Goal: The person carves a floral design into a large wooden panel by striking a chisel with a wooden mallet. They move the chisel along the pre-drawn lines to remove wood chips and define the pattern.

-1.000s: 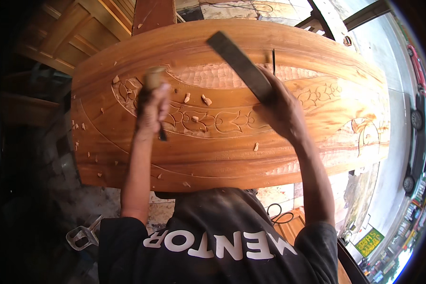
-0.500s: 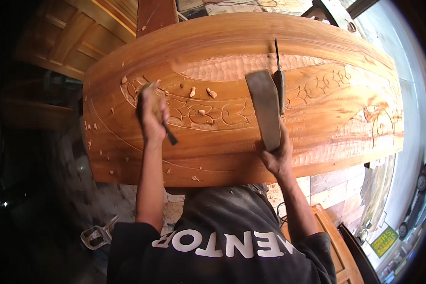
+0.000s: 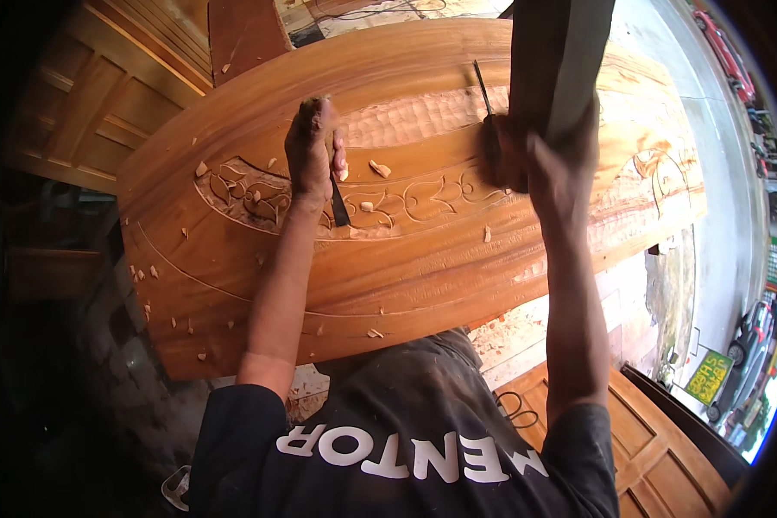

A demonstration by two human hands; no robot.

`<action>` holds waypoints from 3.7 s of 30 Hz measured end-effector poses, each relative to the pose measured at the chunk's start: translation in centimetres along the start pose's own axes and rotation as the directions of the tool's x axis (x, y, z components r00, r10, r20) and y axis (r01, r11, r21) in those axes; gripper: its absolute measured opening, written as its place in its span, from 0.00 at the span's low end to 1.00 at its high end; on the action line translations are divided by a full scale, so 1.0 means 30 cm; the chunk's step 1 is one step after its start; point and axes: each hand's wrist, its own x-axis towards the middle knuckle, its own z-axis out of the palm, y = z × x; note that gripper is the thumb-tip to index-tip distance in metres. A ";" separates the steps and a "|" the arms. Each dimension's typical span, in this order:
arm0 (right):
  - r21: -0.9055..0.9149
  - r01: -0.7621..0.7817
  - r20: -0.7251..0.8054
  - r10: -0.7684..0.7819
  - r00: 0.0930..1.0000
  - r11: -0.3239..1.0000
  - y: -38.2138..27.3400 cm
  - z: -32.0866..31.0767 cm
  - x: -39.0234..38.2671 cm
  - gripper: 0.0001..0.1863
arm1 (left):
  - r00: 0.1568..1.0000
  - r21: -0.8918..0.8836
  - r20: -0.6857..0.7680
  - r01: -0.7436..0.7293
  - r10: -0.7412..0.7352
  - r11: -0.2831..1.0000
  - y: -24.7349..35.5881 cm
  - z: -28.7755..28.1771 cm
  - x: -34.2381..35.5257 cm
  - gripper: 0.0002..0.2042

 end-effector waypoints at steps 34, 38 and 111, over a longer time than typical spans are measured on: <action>-0.616 0.021 0.284 0.196 0.939 0.787 0.311 0.252 0.456 0.46 | 0.990 0.061 0.022 0.136 -0.137 0.989 0.000 0.021 0.018 0.14; -0.657 0.476 0.730 0.333 0.597 0.585 0.364 0.240 0.325 0.51 | 0.985 0.054 0.002 0.170 -0.170 0.984 -0.033 -0.019 0.029 0.14; -0.683 0.400 0.638 0.231 0.735 0.611 0.211 0.106 0.178 0.51 | 0.965 -0.098 0.262 0.035 -0.008 0.995 0.161 -0.025 -0.135 0.14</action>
